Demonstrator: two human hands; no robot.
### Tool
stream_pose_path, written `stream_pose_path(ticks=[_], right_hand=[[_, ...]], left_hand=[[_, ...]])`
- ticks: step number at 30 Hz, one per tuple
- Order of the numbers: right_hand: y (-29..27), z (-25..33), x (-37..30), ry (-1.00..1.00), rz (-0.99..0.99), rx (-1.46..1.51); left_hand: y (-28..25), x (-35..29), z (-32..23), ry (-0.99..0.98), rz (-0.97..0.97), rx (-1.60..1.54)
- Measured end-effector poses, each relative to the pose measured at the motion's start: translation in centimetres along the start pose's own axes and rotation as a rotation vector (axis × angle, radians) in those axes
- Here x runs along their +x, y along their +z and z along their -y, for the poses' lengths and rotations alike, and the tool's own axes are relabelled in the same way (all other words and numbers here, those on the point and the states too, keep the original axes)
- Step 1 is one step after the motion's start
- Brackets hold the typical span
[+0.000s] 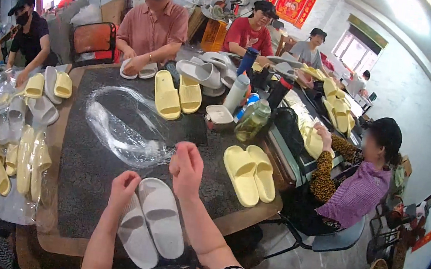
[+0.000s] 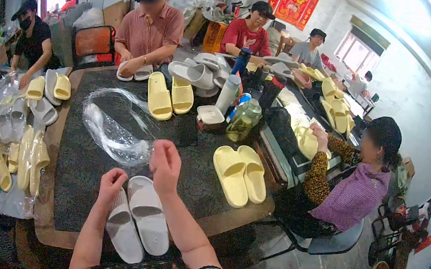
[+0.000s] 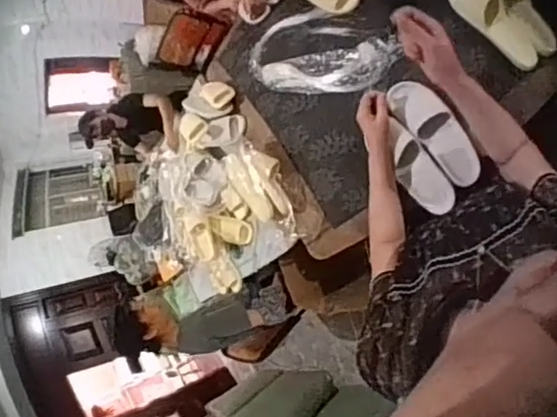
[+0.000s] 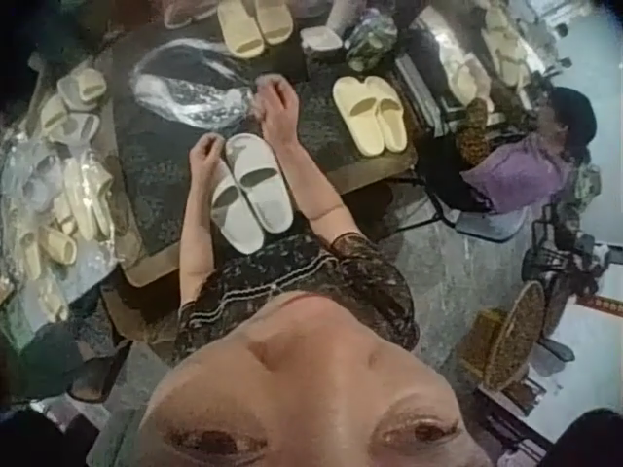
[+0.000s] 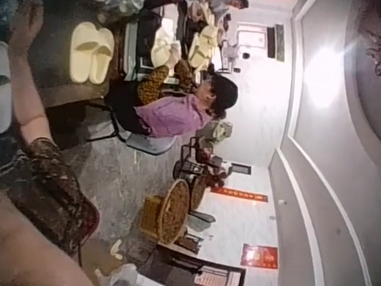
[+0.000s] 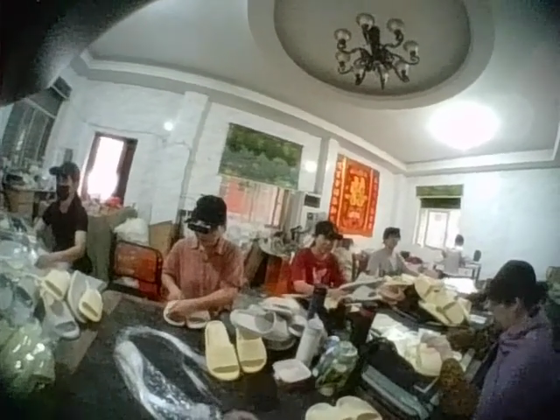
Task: Inspecting, trimming, and pairing foam slippers at a communal workbench.
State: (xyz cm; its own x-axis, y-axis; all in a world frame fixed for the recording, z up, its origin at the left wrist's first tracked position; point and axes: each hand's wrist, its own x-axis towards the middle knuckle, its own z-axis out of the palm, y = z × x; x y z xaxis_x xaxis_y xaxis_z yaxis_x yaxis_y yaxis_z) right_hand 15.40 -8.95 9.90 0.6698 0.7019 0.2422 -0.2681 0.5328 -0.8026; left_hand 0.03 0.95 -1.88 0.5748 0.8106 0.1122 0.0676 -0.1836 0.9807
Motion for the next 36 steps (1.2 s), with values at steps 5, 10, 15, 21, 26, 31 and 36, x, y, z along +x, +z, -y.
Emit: stream_pose_path(ticks=[5,10,15,21,26,31,36], right_hand=[[-0.5,-4.4,-0.3,0.221,0.013,0.086],[-1.1,-5.5,-10.4,0.648,0.857,-0.239],[-4.1,-6.2,-14.9,0.860,0.824,-0.042],[-5.2,-4.3,-13.3,0.476,0.224,-0.283],[-6.5,-6.2,-11.9,0.124,-0.012,-0.285],[-7.3,-9.1,-12.2,0.084,0.026,-0.385],[-4.6,-5.5,-11.1,0.044,0.081,-0.478]], left_hand=[[-0.2,-0.2,-2.0,0.081,-0.063,-0.199],[-1.1,0.5,0.7,0.057,-0.056,-0.288],[-1.0,0.2,0.8,-0.017,0.023,-0.386],[-1.9,-1.1,-2.9,0.022,0.274,-0.154],[-0.1,-3.6,-3.8,0.081,0.364,0.158],[-1.0,-4.1,-2.3,0.011,0.189,-0.014],[-0.3,-4.7,-3.4,0.283,0.175,0.338]])
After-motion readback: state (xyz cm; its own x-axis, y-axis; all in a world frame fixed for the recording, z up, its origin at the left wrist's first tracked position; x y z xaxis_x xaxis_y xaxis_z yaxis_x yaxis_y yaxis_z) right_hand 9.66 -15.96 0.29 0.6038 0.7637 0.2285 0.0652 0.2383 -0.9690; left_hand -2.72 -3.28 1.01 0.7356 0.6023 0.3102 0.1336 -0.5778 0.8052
